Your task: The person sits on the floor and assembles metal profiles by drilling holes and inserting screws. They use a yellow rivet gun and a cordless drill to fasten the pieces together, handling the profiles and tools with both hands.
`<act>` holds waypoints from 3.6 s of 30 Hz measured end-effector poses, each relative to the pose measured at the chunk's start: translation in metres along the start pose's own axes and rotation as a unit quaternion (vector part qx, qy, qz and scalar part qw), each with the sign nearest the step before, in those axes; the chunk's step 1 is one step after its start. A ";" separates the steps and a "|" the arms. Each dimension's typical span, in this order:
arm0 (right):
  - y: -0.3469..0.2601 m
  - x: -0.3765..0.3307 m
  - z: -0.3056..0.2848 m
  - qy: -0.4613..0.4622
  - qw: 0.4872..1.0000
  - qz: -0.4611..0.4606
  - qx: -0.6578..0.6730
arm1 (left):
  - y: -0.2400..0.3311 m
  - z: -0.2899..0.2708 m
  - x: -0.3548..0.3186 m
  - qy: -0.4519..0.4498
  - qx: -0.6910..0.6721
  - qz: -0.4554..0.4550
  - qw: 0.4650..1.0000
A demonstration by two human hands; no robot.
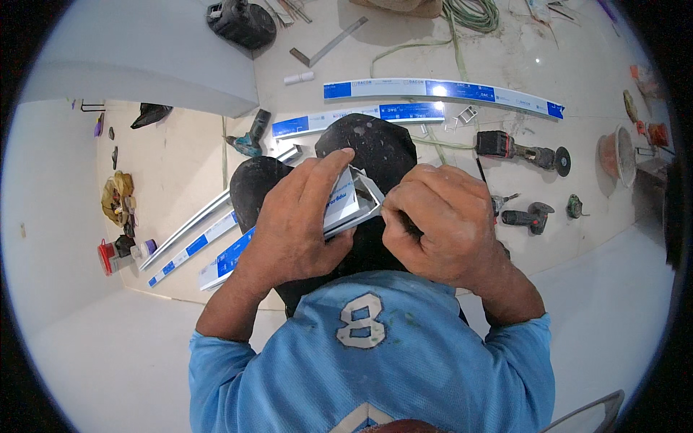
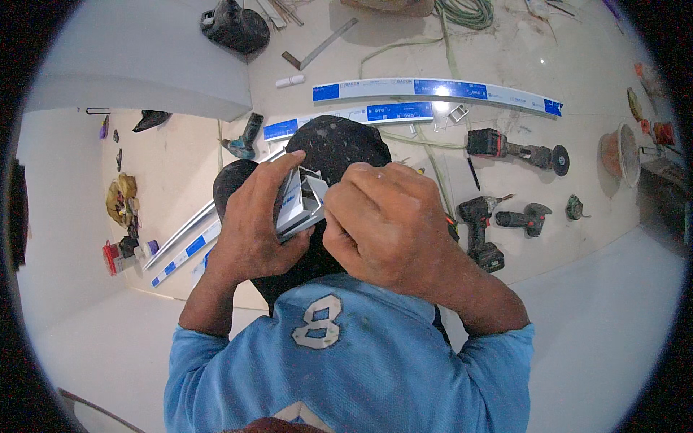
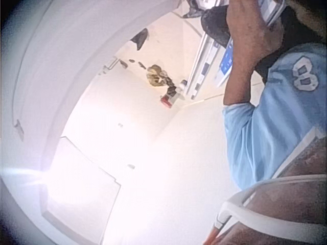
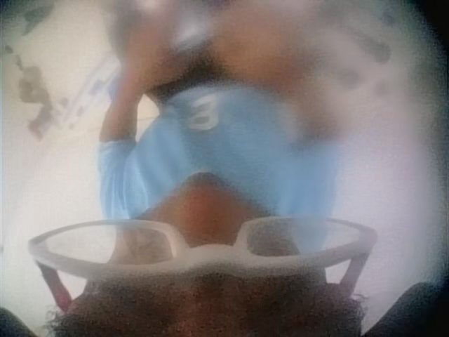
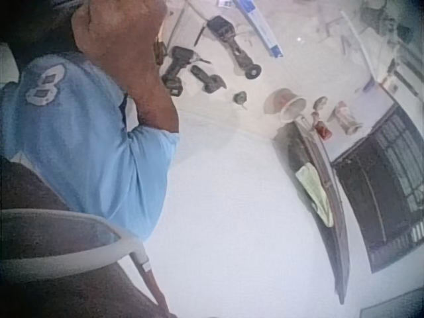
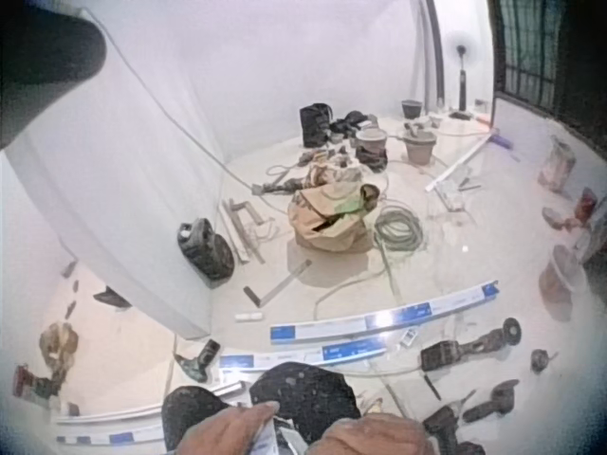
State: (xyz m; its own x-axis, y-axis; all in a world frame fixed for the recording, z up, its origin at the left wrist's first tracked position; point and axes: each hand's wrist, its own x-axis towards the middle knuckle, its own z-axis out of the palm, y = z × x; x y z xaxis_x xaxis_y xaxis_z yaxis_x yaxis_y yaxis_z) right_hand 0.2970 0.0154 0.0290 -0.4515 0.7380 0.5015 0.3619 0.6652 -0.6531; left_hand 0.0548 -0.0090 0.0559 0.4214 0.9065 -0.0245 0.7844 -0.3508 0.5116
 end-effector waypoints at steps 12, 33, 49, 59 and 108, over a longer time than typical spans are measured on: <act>-0.003 0.009 0.006 -0.029 0.999 -0.008 -0.010 | 0.001 -0.002 0.004 -0.006 -0.025 0.026 0.999; 0.010 -0.005 0.049 0.080 0.994 -0.056 0.040 | -0.034 -0.026 0.019 -0.027 -0.166 -0.019 0.985; 0.030 -0.018 0.071 0.198 0.963 0.138 0.123 | -0.040 0.008 0.062 -0.077 -0.341 -0.051 0.936; 0.039 -0.008 0.078 0.241 0.960 0.115 0.082 | -0.047 0.010 0.067 -0.024 -0.273 -0.007 0.962; 0.014 -0.098 -0.079 -0.036 0.967 0.250 -0.042 | -0.054 0.009 0.057 -0.009 -0.226 -0.034 0.973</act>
State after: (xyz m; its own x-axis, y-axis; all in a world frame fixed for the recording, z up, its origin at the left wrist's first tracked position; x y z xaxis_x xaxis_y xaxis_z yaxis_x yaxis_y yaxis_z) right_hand 0.4113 -0.0386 0.0151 -0.2583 0.9617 0.0918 0.6129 0.2366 -0.7539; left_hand 0.0401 0.0596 0.0190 0.3865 0.9184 -0.0846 0.5315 -0.1469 0.8342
